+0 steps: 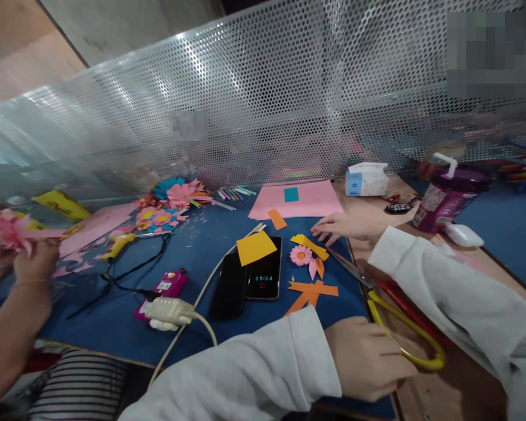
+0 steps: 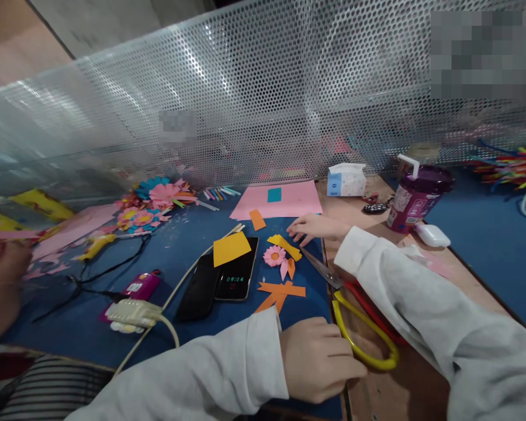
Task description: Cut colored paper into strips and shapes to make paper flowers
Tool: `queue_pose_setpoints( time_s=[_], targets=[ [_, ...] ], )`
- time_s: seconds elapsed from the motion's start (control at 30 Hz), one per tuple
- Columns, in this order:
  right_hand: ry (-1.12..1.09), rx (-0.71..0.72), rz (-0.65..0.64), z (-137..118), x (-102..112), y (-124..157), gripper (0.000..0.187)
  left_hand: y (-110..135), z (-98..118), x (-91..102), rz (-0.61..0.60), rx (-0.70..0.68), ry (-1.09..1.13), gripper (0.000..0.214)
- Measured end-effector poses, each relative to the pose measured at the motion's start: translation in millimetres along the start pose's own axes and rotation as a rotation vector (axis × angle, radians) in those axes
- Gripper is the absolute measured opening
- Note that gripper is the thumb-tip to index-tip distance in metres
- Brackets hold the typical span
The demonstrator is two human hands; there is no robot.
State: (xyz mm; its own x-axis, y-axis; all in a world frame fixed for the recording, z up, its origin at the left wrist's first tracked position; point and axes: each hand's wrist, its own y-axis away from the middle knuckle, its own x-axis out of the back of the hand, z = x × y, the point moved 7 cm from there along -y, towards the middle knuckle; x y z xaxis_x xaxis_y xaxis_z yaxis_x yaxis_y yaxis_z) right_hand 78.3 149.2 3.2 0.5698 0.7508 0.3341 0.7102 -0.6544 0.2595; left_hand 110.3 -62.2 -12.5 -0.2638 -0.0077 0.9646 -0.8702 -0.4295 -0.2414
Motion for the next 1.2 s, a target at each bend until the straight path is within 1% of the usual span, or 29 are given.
queue_pose_setpoints(
  time_s=[0.1,0.17,0.23,0.27,0.33,0.4,0.47,0.53,0.6,0.67,0.7,0.77,0.83,0.9,0.97,1.0,1.03,1.07,1.1,1.13,1.17,1.2],
  targets=[
    [0.125,-0.012,0.081,0,0,-3,0.024,1,1,1.1,0.023,-0.006,-0.006,0.025],
    [0.335,0.021,0.181,-2,1,-5,0.025,1,1,2.5,0.044,-0.011,-0.007,0.025],
    [0.62,0.14,0.275,-12,-4,-5,0.026,1,1,2.1,0.036,-0.011,-0.011,0.025],
    [0.755,0.226,0.297,-18,-11,-4,0.026,1,1,1.1,0.02,-0.011,-0.014,0.025],
    [0.92,0.417,0.273,-30,-34,0,0.027,0,1,-1.3,-0.017,-0.012,-0.023,0.026],
    [0.964,0.6,0.195,-39,-61,6,0.028,0,2,-2.8,-0.032,-0.02,-0.032,0.026],
    [0.973,0.72,0.157,-46,-85,8,0.028,-1,2,-3.5,-0.027,-0.025,-0.04,0.027],
    [1.004,0.767,0.102,-49,-104,4,0.03,-2,1,-3.7,-0.013,-0.021,-0.042,0.028],
    [1.044,0.776,0.044,-52,-118,-6,0.033,-3,1,-3.1,0.006,-0.011,-0.042,0.03],
    [1.041,0.765,0.007,-56,-125,-16,0.034,-3,1,-2.3,0.021,-0.002,-0.05,0.03],
    [1.008,0.759,0.006,-59,-125,-21,0.034,-3,2,-2.0,0.024,0.0,-0.058,0.03],
    [0.87,0.753,0.049,-68,-117,-29,0.034,-2,2,-1.5,0.03,0.003,-0.074,0.029],
    [0.663,0.744,0.169,-78,-94,-34,0.035,-2,3,-1.2,0.037,0.003,-0.078,0.029],
    [0.431,0.682,0.353,-81,-57,-39,0.038,-2,3,-0.4,0.051,0.002,-0.071,0.03],
    [0.205,0.53,0.551,-70,-14,-45,0.044,-2,3,1.2,0.074,-0.001,-0.059,0.03],
    [0.093,0.46,0.622,-62,6,-48,0.047,-2,3,2.1,0.087,-0.004,-0.053,0.03],
    [-0.01,0.409,0.659,-52,22,-51,0.05,-1,3,2.8,0.094,-0.005,-0.048,0.03],
    [-0.079,0.365,0.666,-42,35,-55,0.051,-1,3,3.2,0.099,-0.004,-0.044,0.029],
    [-0.093,0.313,0.668,-31,45,-59,0.05,-1,3,3.5,0.103,-0.001,-0.04,0.029],
    [-0.04,0.253,0.647,-21,52,-64,0.048,-1,3,3.7,0.106,0.002,-0.036,0.029],
    [0.074,0.192,0.618,-12,57,-68,0.046,0,3,3.7,0.109,0.004,-0.033,0.029],
    [0.117,0.152,0.604,-2,62,-71,0.047,0,3,3.7,0.113,0.003,-0.026,0.029]
  ],
)
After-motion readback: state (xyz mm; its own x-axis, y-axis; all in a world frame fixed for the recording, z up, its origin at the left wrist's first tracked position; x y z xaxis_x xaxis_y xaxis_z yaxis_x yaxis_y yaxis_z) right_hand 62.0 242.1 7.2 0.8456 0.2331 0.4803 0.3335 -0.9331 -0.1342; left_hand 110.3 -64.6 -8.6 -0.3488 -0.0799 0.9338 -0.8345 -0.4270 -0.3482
